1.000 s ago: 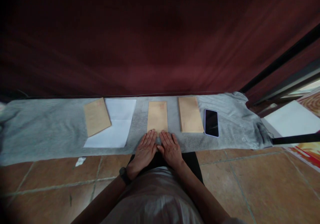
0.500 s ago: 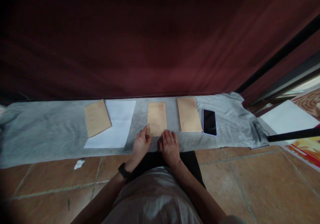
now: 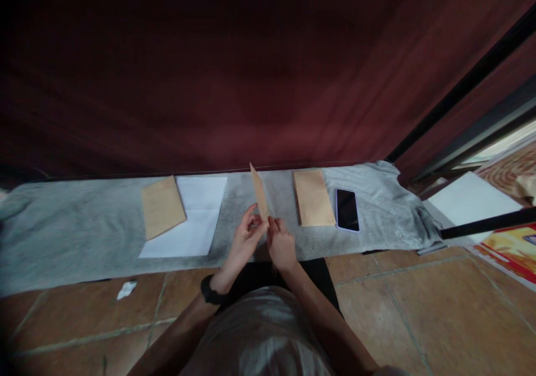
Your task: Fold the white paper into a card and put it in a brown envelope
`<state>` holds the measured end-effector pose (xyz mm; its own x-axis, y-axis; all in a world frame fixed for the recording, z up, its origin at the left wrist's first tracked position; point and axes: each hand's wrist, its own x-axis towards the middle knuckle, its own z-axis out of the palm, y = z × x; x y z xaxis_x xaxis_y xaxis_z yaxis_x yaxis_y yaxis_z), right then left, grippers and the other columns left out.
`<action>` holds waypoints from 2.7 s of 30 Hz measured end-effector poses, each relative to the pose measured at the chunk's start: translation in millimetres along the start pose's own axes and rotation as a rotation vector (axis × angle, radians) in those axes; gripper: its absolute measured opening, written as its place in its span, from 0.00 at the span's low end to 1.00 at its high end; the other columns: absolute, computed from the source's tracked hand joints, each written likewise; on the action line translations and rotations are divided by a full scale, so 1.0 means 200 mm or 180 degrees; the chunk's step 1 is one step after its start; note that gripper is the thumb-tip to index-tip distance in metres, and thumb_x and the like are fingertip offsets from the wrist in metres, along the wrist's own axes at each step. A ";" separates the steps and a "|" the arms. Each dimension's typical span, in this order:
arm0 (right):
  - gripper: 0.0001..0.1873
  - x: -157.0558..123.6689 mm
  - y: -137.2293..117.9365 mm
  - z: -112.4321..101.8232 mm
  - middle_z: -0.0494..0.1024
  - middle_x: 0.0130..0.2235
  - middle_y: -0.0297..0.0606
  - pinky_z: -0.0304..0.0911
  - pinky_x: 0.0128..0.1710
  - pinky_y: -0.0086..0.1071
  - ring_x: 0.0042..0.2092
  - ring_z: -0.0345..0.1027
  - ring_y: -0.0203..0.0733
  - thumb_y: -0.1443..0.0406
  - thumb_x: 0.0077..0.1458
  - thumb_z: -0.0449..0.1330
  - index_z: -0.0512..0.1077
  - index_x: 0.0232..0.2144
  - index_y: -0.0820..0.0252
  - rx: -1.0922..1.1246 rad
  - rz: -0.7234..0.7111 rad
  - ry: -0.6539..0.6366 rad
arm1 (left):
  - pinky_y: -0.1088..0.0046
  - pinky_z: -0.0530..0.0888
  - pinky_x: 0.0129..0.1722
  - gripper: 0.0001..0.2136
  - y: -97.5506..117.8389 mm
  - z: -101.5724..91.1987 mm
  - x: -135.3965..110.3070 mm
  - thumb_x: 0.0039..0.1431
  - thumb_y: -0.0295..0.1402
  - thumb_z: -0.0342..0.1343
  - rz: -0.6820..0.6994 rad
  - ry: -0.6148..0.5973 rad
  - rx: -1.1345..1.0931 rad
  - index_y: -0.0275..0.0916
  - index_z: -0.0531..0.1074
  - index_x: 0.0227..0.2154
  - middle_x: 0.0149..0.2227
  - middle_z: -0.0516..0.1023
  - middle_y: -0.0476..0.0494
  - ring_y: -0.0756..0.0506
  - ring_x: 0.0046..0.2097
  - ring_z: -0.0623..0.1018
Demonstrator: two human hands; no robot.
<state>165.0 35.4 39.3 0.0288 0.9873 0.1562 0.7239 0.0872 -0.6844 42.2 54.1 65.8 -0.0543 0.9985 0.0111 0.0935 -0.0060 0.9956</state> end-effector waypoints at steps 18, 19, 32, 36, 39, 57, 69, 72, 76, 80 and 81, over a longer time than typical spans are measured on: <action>0.27 -0.11 0.07 0.06 0.84 0.40 0.49 0.78 0.37 0.42 0.36 0.81 0.49 0.47 0.64 0.53 0.79 0.43 0.63 0.2800 0.1260 -0.1019 | 0.65 0.81 0.46 0.27 -0.28 -0.21 0.07 0.53 0.19 0.54 -0.0159 -0.0004 0.1208 0.42 0.73 0.56 0.49 0.79 0.43 0.47 0.39 0.80; 0.26 -0.12 0.09 0.05 0.85 0.42 0.48 0.78 0.37 0.42 0.37 0.81 0.48 0.48 0.66 0.52 0.79 0.46 0.62 0.2516 0.1106 -0.0982 | 0.64 0.80 0.47 0.26 -0.28 -0.22 0.07 0.53 0.19 0.54 -0.0038 -0.0021 0.1374 0.42 0.74 0.55 0.50 0.79 0.42 0.46 0.40 0.80; 0.27 -0.21 0.16 0.07 0.64 0.68 0.47 0.50 0.71 0.51 0.69 0.56 0.50 0.63 0.69 0.54 0.61 0.67 0.63 -0.1115 -0.1350 -0.0423 | 0.50 0.61 0.68 0.23 -0.26 -0.12 0.00 0.72 0.35 0.45 0.1248 -0.0757 0.3170 0.38 0.61 0.66 0.70 0.60 0.36 0.37 0.72 0.58; 0.25 -0.21 0.17 0.07 0.68 0.66 0.48 0.51 0.70 0.51 0.69 0.57 0.50 0.63 0.68 0.54 0.64 0.65 0.63 -0.1074 -0.1340 -0.0390 | 0.50 0.54 0.71 0.24 -0.29 -0.05 0.15 0.73 0.39 0.43 0.1355 -0.1270 0.3397 0.39 0.59 0.68 0.72 0.58 0.39 0.38 0.73 0.55; 0.28 -0.20 0.17 0.07 0.64 0.68 0.46 0.50 0.70 0.50 0.70 0.56 0.49 0.62 0.69 0.53 0.60 0.68 0.61 -0.1070 -0.1330 -0.0431 | 0.52 0.51 0.72 0.25 -0.30 -0.03 0.33 0.73 0.38 0.41 0.1354 -0.1249 0.3502 0.37 0.57 0.69 0.72 0.57 0.39 0.39 0.74 0.52; 0.28 -0.20 0.15 0.05 0.65 0.68 0.45 0.50 0.70 0.49 0.69 0.57 0.48 0.61 0.70 0.53 0.59 0.68 0.59 -0.1019 -0.1223 -0.0530 | 0.56 0.45 0.73 0.25 -0.31 -0.08 0.48 0.73 0.36 0.39 0.1557 -0.1786 0.3371 0.42 0.56 0.70 0.73 0.55 0.48 0.45 0.74 0.51; 0.27 -0.20 0.22 0.04 0.69 0.61 0.52 0.62 0.65 0.49 0.65 0.61 0.47 0.72 0.66 0.42 0.58 0.65 0.62 -0.0114 -0.0939 -0.0272 | 0.60 0.47 0.73 0.25 -0.26 -0.18 0.14 0.74 0.39 0.41 0.1882 -0.2270 0.3098 0.40 0.55 0.70 0.72 0.56 0.41 0.45 0.74 0.52; 0.28 -0.20 0.22 0.04 0.66 0.63 0.53 0.63 0.64 0.50 0.67 0.59 0.50 0.70 0.67 0.42 0.54 0.68 0.62 -0.0176 -0.0870 -0.0306 | 0.59 0.46 0.73 0.27 -0.24 -0.21 0.06 0.73 0.41 0.44 0.1891 -0.2321 0.3141 0.38 0.52 0.71 0.73 0.54 0.38 0.44 0.74 0.50; 0.27 -0.20 0.21 0.03 0.63 0.66 0.52 0.59 0.67 0.51 0.69 0.55 0.50 0.68 0.69 0.42 0.52 0.69 0.62 -0.0255 -0.0950 -0.0392 | 0.59 0.44 0.73 0.32 -0.23 -0.24 -0.02 0.72 0.45 0.47 0.1875 -0.2392 0.3279 0.35 0.50 0.71 0.73 0.52 0.35 0.42 0.74 0.49; 0.27 -0.21 0.22 0.03 0.63 0.67 0.53 0.58 0.67 0.52 0.70 0.53 0.50 0.65 0.71 0.43 0.52 0.69 0.64 -0.0328 -0.1089 -0.0454 | 0.60 0.44 0.73 0.35 -0.23 -0.27 -0.07 0.70 0.47 0.49 0.1883 -0.2299 0.3360 0.33 0.48 0.72 0.73 0.50 0.33 0.41 0.75 0.47; 0.28 -0.21 0.22 0.03 0.63 0.67 0.54 0.58 0.67 0.52 0.70 0.52 0.51 0.64 0.71 0.43 0.52 0.70 0.64 -0.0346 -0.1140 -0.0454 | 0.60 0.44 0.73 0.35 -0.24 -0.28 -0.08 0.70 0.47 0.49 0.1893 -0.2289 0.3383 0.33 0.47 0.72 0.74 0.50 0.33 0.41 0.75 0.47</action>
<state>192.0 -1.1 -0.9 -0.3291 0.9062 0.2655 0.7397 0.4222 -0.5241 -16.8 34.4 23.9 0.7389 0.6732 0.0279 0.6334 -0.7081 0.3121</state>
